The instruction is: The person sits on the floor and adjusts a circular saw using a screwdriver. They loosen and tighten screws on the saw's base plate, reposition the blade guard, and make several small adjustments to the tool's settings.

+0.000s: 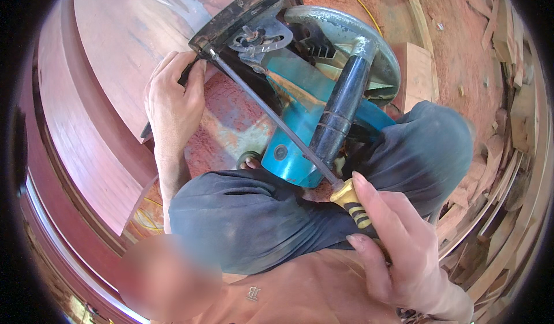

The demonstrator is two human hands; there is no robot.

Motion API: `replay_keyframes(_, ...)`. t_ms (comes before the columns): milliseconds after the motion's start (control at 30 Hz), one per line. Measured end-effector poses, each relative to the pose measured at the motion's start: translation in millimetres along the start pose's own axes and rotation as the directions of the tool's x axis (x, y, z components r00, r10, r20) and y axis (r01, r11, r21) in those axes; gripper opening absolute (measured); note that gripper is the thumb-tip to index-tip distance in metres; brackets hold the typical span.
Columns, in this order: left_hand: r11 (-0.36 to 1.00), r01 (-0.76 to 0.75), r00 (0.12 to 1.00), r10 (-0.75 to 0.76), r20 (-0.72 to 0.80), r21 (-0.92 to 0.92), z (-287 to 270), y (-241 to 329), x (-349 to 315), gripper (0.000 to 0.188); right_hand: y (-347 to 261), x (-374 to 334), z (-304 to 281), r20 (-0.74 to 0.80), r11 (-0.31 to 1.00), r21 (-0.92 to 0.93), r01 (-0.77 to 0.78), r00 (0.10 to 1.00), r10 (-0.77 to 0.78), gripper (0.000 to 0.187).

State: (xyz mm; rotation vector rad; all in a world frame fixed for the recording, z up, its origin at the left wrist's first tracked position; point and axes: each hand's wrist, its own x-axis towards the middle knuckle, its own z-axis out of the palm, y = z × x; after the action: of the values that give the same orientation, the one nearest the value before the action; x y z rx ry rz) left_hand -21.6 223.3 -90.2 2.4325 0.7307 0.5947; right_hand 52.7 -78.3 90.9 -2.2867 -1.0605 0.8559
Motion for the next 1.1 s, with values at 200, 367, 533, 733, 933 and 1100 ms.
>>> replay_keyframes(200, 1.0, -0.02, 1.0, 0.02, -0.013, 0.0, 0.8, 0.8, 0.4, 0.008, -6.6, -3.7, 14.8, -0.143, 0.959, -0.262, 0.105, 0.979, -0.146, 0.058)
replay_keyframes(367, 0.999, -0.037, 0.999, 0.037, 0.024, 0.018, -2.3, -1.6, -1.0, 0.009, -12.5, -1.9, 7.1, -0.11, 0.998, -0.064, 0.004, 0.994, -0.011, 0.052)
replay_keyframes(533, 0.998, -0.055, 0.997, 0.053, 0.048, 0.028, -3.3, -3.2, -0.6, 0.013, -22.8, 1.0, -9.1, 0.047, 0.7, 0.575, -0.423, 0.871, 0.488, 0.039)
replay_keyframes(733, 0.999, -0.021, 0.995, 0.017, 0.102, 0.038, -6.3, -1.0, 0.8, 0.017, -22.8, 2.1, -4.3, -0.006, 0.696, 0.554, -0.457, 0.833, 0.553, 0.042)
replay_keyframes(933, 0.999, -0.019, 0.993, 0.014, 0.118, 0.045, -6.9, -1.7, 1.8, 0.022, -19.7, 1.6, 13.1, -0.076, 0.959, -0.278, 0.062, 0.993, -0.086, 0.06)
replay_keyframes(1100, 0.997, -0.047, 0.993, 0.041, 0.11, 0.058, -7.0, -1.7, 3.6, 0.022, -27.3, -0.4, 19.9, -0.042, 0.93, -0.364, 0.059, 0.996, -0.08, 0.067)
